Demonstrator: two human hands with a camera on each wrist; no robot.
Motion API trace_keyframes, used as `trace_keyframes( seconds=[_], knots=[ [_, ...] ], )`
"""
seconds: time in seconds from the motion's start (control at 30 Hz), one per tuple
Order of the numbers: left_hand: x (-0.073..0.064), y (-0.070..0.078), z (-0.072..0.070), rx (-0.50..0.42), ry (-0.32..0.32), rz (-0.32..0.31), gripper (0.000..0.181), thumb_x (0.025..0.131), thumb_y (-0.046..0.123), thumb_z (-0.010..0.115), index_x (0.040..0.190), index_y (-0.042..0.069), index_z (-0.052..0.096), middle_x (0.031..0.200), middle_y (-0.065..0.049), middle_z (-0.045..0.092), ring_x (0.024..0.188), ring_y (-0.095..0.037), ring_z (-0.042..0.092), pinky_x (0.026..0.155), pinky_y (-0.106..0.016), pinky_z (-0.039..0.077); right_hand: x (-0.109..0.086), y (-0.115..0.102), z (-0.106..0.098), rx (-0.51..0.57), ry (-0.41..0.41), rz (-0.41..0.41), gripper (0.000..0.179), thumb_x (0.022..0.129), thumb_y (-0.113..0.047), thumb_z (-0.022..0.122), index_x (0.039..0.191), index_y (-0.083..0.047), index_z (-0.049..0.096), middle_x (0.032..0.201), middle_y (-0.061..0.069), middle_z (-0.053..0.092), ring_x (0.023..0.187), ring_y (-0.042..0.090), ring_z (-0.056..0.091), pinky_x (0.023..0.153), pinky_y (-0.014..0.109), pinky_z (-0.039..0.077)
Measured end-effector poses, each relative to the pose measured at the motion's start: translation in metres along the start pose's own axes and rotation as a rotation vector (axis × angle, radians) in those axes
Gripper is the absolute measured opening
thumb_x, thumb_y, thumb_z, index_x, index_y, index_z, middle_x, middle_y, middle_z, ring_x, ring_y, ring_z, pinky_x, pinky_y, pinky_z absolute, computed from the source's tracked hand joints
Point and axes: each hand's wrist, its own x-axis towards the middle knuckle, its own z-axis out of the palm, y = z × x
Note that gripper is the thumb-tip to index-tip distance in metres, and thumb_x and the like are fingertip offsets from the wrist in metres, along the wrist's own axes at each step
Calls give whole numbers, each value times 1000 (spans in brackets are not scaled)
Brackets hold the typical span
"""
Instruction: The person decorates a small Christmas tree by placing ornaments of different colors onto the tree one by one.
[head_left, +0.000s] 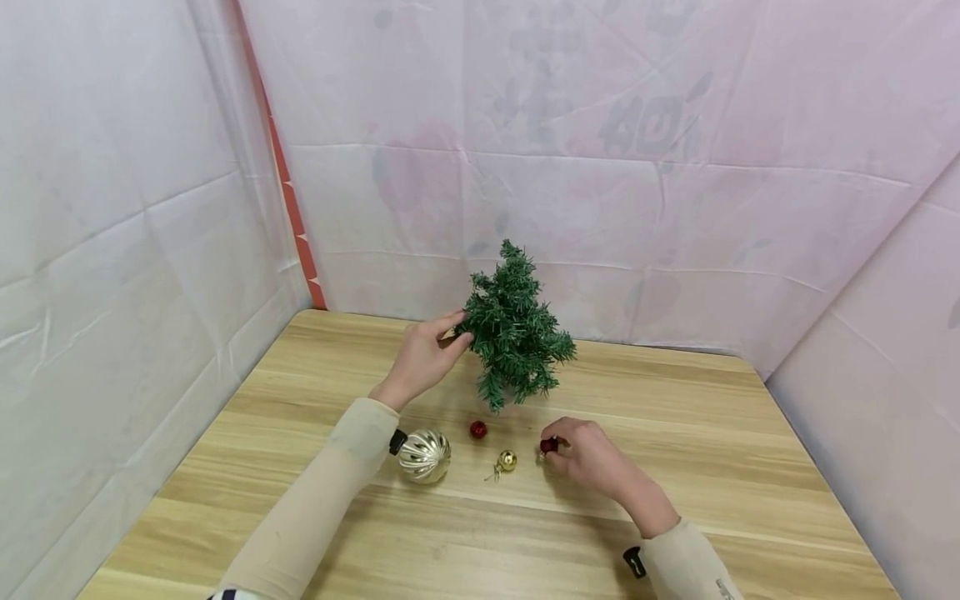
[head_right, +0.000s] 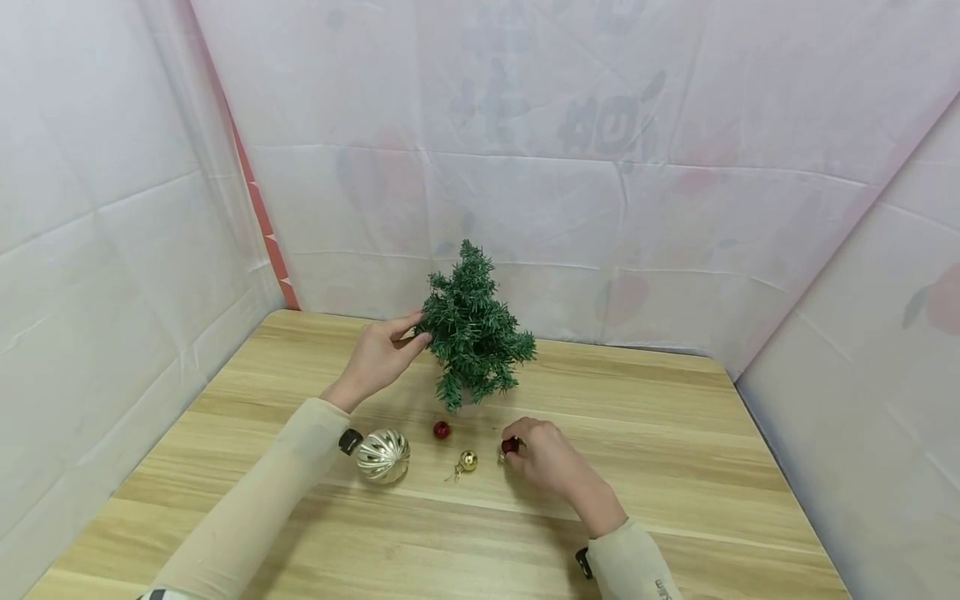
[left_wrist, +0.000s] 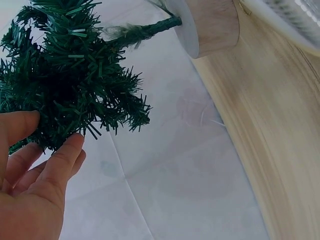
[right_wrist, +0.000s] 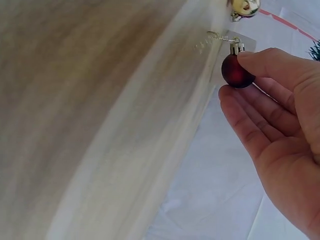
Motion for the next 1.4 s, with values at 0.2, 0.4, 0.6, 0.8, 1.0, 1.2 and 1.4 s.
trace_keyframes(
  seconds=[0.2,0.4,0.6,0.8,1.0,1.2,1.4],
  knots=[
    [0,0,0,9,8,7,43,98,18,65,136,-1,57,144,-19,52,109,-27,69,84,-19,55,2,-5,-6,17,23,0,17,85,-7,77,102,-8,73,99,1,71,85,14,66,74,29,58],
    [0,0,0,-5,12,8,43,98,17,65,136,-1,57,144,-20,51,109,-28,69,84,-20,55,4,-10,-11,41,78,-72,25,85,-6,77,109,-6,72,99,4,73,82,14,67,72,30,59],
    [0,0,0,-1,12,6,43,98,18,65,137,0,57,144,-18,52,108,-25,69,83,-18,55,4,-15,-17,38,121,-128,25,86,-7,75,111,-9,74,100,2,72,82,9,67,71,30,60],
    [0,1,0,-5,17,16,43,98,17,64,136,-2,57,143,-23,52,109,-27,69,84,-20,55,5,-21,-22,71,158,-169,24,85,-7,77,109,-10,74,97,-2,72,81,4,65,70,30,60],
    [0,0,0,-4,16,25,43,98,15,65,136,-2,57,143,-22,52,112,-30,67,85,-21,55,8,-28,-27,89,204,-220,24,86,-7,76,110,-9,74,97,-1,73,80,4,66,68,26,59],
    [0,0,0,-8,18,27,43,97,16,65,135,-2,57,143,-23,52,112,-29,67,85,-20,55,10,-33,-33,132,224,-246,25,88,-7,74,113,-11,72,100,0,74,80,7,69,69,28,60],
    [-1,1,0,-3,21,23,43,97,16,66,135,-2,58,143,-21,53,110,-29,68,85,-20,55,14,-41,-39,142,238,-262,25,90,-10,73,115,-13,72,102,-2,73,82,5,69,71,27,60]
  ],
)
